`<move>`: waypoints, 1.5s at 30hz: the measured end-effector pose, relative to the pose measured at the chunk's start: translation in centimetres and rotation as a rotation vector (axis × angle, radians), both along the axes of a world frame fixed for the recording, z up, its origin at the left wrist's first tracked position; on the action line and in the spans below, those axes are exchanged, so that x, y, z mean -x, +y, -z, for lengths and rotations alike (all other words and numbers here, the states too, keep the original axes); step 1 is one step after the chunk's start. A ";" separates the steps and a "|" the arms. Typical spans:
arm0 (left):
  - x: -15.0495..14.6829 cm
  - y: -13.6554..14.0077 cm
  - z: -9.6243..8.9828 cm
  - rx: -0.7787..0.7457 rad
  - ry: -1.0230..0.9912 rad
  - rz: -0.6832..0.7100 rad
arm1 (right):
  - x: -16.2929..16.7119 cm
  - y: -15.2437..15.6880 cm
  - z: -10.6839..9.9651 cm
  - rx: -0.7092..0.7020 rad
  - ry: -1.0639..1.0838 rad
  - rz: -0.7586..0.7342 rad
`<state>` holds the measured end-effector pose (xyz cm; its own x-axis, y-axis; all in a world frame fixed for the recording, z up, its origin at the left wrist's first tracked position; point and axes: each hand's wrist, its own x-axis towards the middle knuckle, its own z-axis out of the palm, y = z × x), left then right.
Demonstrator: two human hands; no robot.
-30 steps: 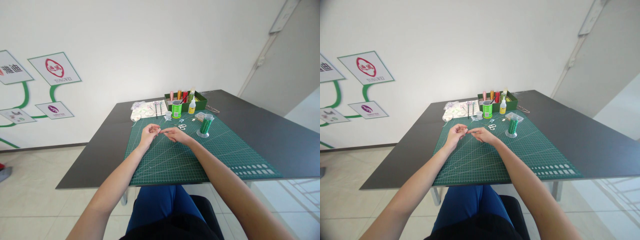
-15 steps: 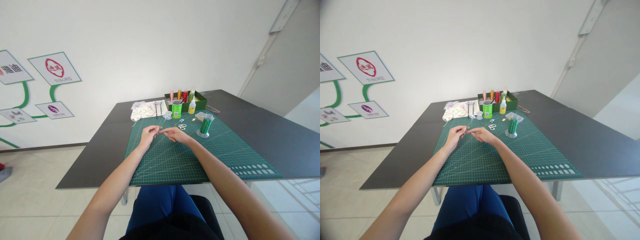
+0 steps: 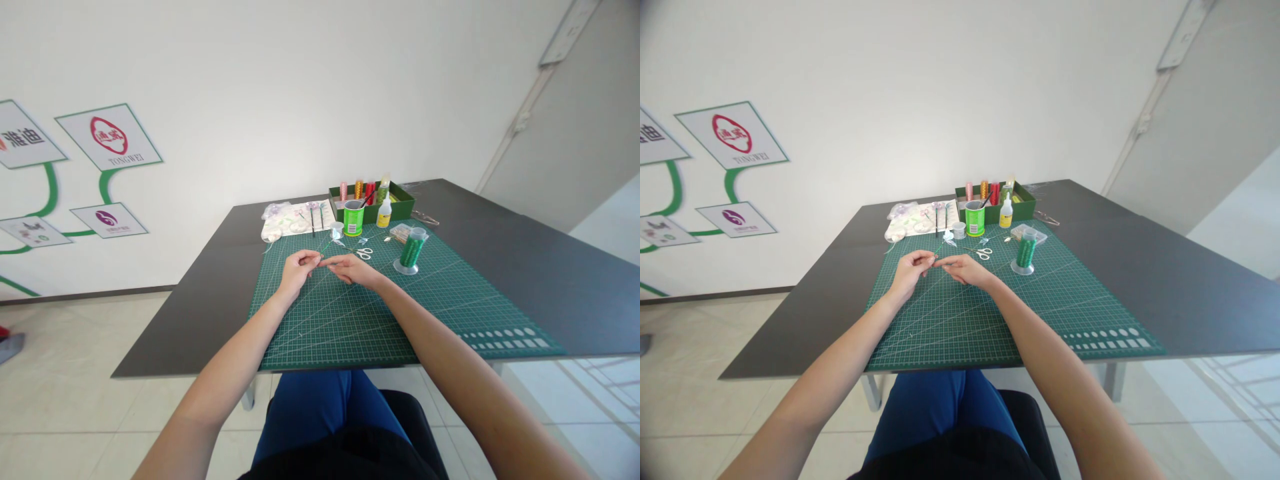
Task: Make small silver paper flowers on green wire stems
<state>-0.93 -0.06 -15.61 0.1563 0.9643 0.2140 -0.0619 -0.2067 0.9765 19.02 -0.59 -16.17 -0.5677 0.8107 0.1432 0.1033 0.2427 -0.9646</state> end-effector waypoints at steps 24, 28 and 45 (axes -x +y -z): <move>-0.2 -0.5 -0.8 0.040 -0.148 -0.015 | 0.0 -0.1 0.0 0.011 0.031 0.028; -0.1 -0.2 -0.7 0.025 -0.156 -0.023 | 0.0 -0.1 -0.2 0.013 0.110 0.081; -0.3 -0.5 -0.8 -0.029 -0.127 -0.001 | 0.3 0.0 -0.2 -0.042 0.111 0.189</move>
<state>-0.66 -0.57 -14.77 0.1251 0.9576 0.2596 -0.1841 -0.2347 0.9545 18.74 -0.64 -16.00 -0.3849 0.8933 0.2322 0.0448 0.2694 -0.9620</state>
